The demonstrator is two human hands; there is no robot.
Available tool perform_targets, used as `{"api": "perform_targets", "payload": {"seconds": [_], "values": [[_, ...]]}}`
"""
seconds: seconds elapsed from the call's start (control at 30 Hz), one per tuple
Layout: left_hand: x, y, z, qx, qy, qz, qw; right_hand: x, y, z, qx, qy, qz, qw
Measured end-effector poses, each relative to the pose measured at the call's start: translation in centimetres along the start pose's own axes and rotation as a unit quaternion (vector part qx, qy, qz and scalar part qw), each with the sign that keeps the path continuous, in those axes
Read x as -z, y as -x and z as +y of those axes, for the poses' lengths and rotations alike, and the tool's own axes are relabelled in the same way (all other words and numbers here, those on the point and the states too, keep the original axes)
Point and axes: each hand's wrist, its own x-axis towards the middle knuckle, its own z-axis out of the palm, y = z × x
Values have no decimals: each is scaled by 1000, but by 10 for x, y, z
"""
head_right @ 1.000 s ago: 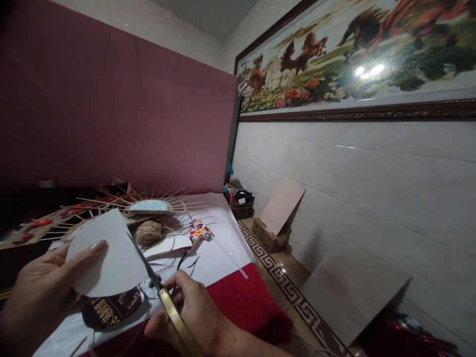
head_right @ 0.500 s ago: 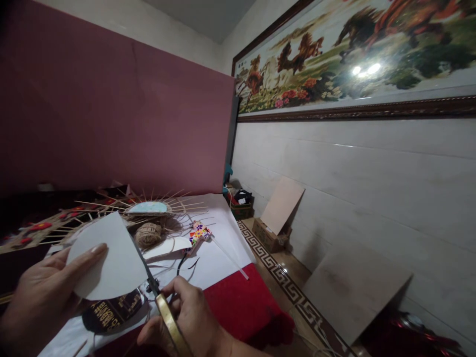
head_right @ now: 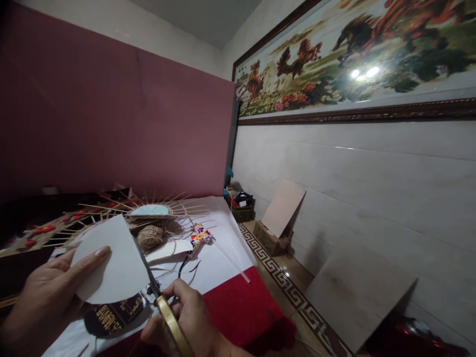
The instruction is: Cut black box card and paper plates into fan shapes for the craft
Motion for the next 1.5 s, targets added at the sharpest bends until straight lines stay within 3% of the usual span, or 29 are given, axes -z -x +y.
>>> {"api": "perform_targets", "payload": {"seconds": [0.23,0.37,0.53,0.63,0.9,1.1,1.37,1.5], "values": [[-2,4,4,8,0,-5,1000,-3,-7,5,-84,-67,4,994],[-3,5,5,2,1,-6,1000,-5,-3,-7,-56,-77,-2,995],[-1,6,-2,0,-72,-83,994,-7,-1,-28,-60,-40,-5,997],[0,4,-8,4,-86,-101,991,-9,-3,-29,-65,-41,0,997],[-1,4,-9,13,-57,-94,994,-14,-5,-20,-43,-63,5,997],[-4,7,-7,25,-32,-81,996,-15,-6,-20,-73,-68,15,995],[-8,15,-15,46,-52,-110,991,-19,-12,-30,-9,-98,3,995],[-11,21,-10,36,-49,-105,993,-20,-12,-33,-13,-99,11,995]]}}
